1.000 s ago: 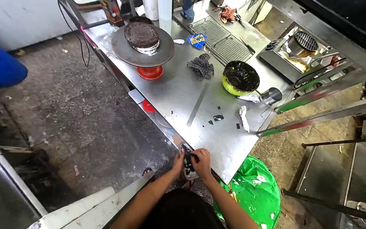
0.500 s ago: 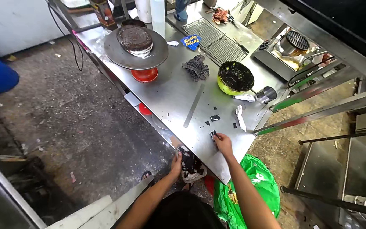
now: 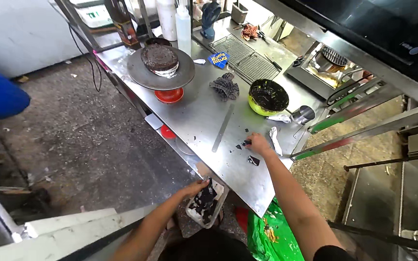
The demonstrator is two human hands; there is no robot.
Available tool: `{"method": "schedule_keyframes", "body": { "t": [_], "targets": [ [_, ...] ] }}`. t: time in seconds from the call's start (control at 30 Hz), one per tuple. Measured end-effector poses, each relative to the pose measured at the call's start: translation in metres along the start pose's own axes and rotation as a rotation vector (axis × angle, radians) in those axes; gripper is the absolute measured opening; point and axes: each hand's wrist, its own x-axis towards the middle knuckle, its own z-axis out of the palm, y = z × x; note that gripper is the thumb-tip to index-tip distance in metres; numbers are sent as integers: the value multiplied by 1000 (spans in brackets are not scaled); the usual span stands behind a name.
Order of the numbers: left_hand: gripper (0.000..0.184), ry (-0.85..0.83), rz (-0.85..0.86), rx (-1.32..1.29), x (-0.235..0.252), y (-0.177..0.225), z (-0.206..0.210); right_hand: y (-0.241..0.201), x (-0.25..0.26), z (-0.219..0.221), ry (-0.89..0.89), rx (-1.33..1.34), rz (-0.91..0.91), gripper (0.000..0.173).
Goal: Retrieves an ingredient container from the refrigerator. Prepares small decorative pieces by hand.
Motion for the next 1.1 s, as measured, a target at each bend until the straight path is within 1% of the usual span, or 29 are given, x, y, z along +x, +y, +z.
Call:
{"method": "schedule_keyframes", "body": {
  "t": [0.07, 0.13, 0.17, 0.23, 0.33, 0.4, 0.47, 0.57, 0.63, 0.67, 0.73, 0.77, 0.8, 0.83, 0.87, 0.93, 0.97, 1.0, 1.03, 1.07, 1.1],
  "targets": [
    [78, -78, 3, 125, -10, 5, -13, -3, -16, 1, 26, 157, 42, 27],
    [76, -157, 21, 192, -26, 20, -26, -16, -41, -1, 145, 424, 75, 27],
    [75, -188, 33, 202, -36, 30, -31, -29, -60, -5, 205, 586, 92, 28],
    [72, -217, 82, 183, -57, 54, -40, -61, -100, -17, 264, 886, 106, 28],
    [67, -187, 188, 100, -70, 92, -45, -101, -149, -35, 301, 1165, 70, 25],
    [67, -107, 218, 5, -63, 107, -40, -131, -185, -49, 326, 1246, 52, 24],
    [69, -26, 192, -105, -47, 113, -33, -157, -216, -61, 364, 1261, 26, 24],
    [66, 26, 234, -267, -28, 109, -21, -185, -244, -70, 429, 1270, 1, 23],
    [65, 48, 312, -340, -32, 113, -15, -201, -256, -75, 475, 1240, -2, 24],
    [68, 57, 363, -339, -37, 115, -14, -208, -262, -76, 497, 1219, -6, 25],
    [74, 128, 451, -238, -45, 116, -15, -219, -270, -78, 546, 1185, -29, 29],
    [78, 195, 507, -157, -50, 118, -18, -223, -273, -79, 571, 1171, -42, 30],
    [79, 267, 598, -93, -60, 123, -21, -226, -275, -81, 592, 1157, -48, 31],
    [72, 341, 723, -55, -77, 131, -23, -228, -277, -84, 613, 1144, -53, 32],
    [60, 402, 865, -30, -100, 142, -25, -230, -278, -86, 633, 1129, -54, 32],
    [35, 493, 1248, 63, -153, 167, -28, -231, -278, -92, 672, 1083, -78, 31],
    [27, 530, 1447, 137, -178, 179, -31, -231, -276, -94, 700, 1055, -106, 30],
    [23, 584, 1607, 235, -198, 189, -35, -231, -274, -96, 730, 1022, -136, 29],
    [19, 651, 1717, 347, -214, 197, -39, -233, -271, -97, 760, 986, -163, 28],
    [16, 708, 1783, 441, -226, 201, -42, -235, -268, -98, 788, 950, -187, 28],
    [14, 752, 1813, 501, -232, 203, -44, -237, -266, -99, 811, 918, -203, 28]
  ]
}}
